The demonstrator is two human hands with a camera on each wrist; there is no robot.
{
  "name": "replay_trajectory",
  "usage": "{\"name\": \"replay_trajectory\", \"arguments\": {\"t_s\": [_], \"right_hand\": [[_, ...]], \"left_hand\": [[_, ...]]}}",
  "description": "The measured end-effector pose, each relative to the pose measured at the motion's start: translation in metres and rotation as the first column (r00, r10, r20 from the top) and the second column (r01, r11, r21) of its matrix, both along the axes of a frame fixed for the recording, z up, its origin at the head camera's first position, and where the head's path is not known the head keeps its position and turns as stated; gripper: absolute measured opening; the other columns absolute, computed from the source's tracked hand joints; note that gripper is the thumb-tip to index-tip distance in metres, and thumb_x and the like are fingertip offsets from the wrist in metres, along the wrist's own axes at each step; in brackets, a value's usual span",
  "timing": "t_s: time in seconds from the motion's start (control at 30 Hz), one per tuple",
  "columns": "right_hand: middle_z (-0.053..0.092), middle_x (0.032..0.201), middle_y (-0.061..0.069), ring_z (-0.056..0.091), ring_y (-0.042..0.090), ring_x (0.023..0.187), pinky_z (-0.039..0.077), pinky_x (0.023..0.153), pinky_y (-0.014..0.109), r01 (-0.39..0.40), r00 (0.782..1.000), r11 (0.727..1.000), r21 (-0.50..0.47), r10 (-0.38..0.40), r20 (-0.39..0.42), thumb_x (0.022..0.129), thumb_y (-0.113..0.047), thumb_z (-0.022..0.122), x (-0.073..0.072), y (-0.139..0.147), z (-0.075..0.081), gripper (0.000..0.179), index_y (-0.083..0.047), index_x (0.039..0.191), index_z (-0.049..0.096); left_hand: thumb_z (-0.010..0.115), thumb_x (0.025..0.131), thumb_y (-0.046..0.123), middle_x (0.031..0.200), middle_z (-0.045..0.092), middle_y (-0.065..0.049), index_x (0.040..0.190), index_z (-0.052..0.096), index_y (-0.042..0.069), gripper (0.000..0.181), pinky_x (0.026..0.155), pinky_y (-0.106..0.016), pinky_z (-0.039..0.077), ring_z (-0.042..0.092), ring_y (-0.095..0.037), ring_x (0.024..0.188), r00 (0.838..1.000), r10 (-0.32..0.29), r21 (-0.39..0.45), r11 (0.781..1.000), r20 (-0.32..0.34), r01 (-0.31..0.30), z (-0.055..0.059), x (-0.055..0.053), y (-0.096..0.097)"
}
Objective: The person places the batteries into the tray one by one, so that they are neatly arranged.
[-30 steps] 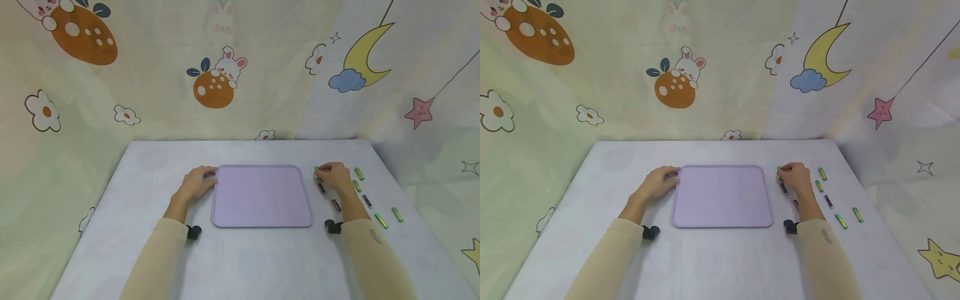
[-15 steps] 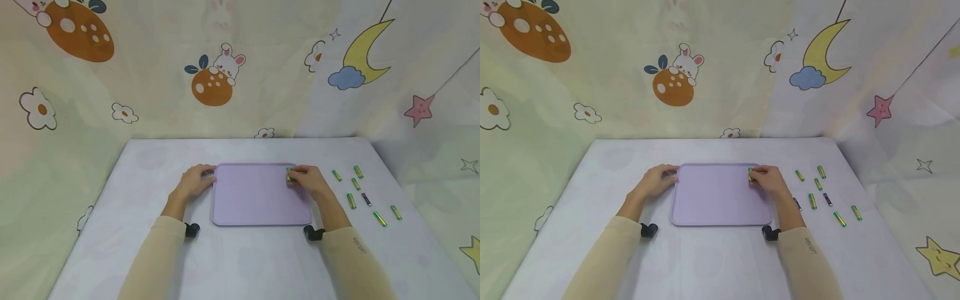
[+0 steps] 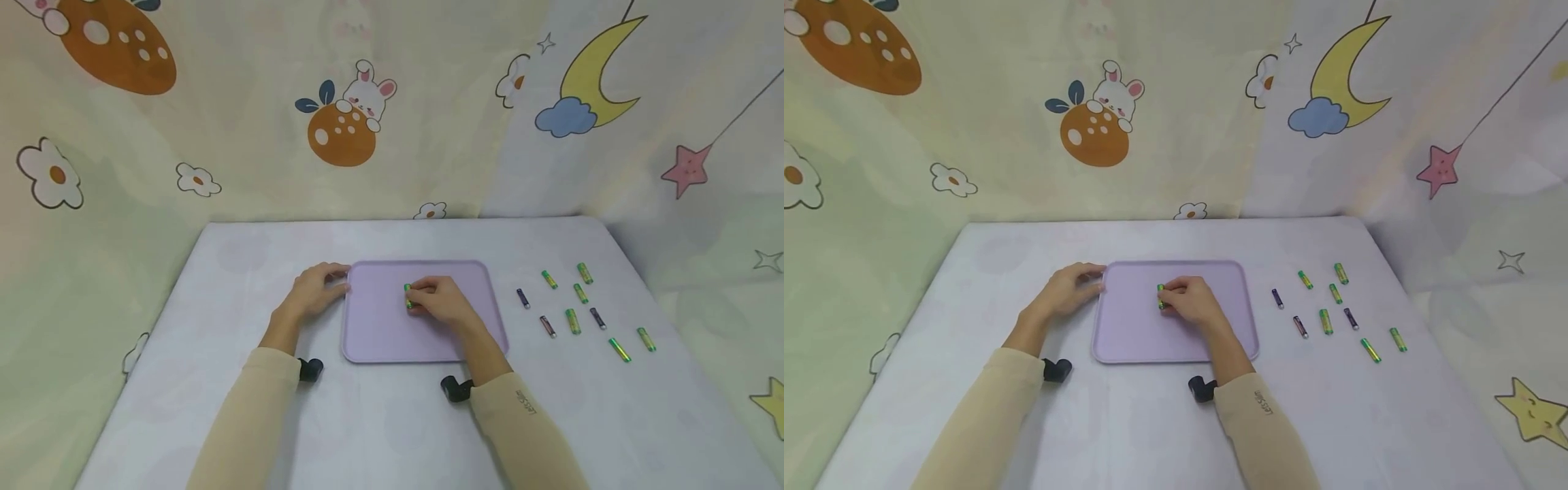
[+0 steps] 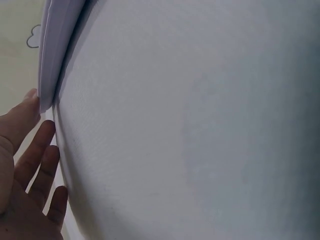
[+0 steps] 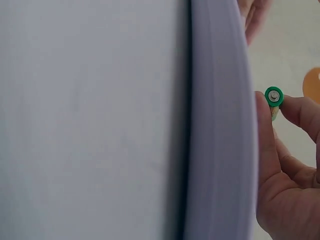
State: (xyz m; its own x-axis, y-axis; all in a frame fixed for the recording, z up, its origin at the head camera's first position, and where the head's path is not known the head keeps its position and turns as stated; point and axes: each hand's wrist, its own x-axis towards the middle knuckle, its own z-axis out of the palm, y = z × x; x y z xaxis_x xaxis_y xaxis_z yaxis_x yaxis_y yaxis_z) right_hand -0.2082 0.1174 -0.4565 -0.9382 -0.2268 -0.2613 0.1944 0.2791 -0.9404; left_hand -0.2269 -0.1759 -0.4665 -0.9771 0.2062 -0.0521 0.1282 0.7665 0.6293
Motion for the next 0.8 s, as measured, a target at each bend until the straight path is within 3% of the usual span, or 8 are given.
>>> {"name": "replay_trajectory", "arguments": {"t_s": [0.3, 0.47, 0.8], "right_hand": [[0.076, 0.094, 0.012, 0.076, 0.019, 0.077, 0.064, 0.076, 0.03, -0.069, 0.997, 0.997, 0.033, 0.068, 0.023, 0.093, -0.014, 0.074, 0.005, -0.045, -0.004, 0.028, 0.006, 0.113, 0.069], [0.077, 0.089, 0.009, 0.076, 0.018, 0.073, 0.063, 0.071, 0.029, -0.12, 0.992, 0.986, 0.118, 0.122, -0.012, 0.093, -0.016, 0.075, 0.011, -0.067, -0.002, 0.027, 0.004, 0.109, 0.07], [0.075, 0.073, 0.002, 0.072, 0.011, 0.063, 0.055, 0.063, 0.023, -0.102, 0.99, 0.96, 0.263, 0.124, -0.07, 0.09, -0.02, 0.079, 0.015, -0.095, 0.001, 0.019, -0.003, 0.094, 0.072]], "left_hand": [[0.07, 0.099, 0.029, 0.135, 0.066, -0.009, 0.143, 0.061, 0.018, 0.047, 0.115, -0.054, 0.04, 0.056, -0.032, 0.13, 1.0, 0.007, -0.009, 1.0, 0.004, -0.007, 0.0, -0.003, -0.001], [0.069, 0.099, 0.028, 0.135, 0.065, -0.01, 0.143, 0.061, 0.018, 0.046, 0.115, -0.054, 0.04, 0.056, -0.033, 0.131, 1.0, 0.013, -0.015, 1.0, 0.014, -0.012, 0.003, -0.003, 0.002], [0.071, 0.098, 0.029, 0.132, 0.067, -0.01, 0.141, 0.063, 0.017, 0.046, 0.113, -0.052, 0.043, 0.058, -0.033, 0.128, 1.0, -0.018, 0.005, 1.0, -0.008, 0.018, 0.002, -0.003, 0.0]]}}
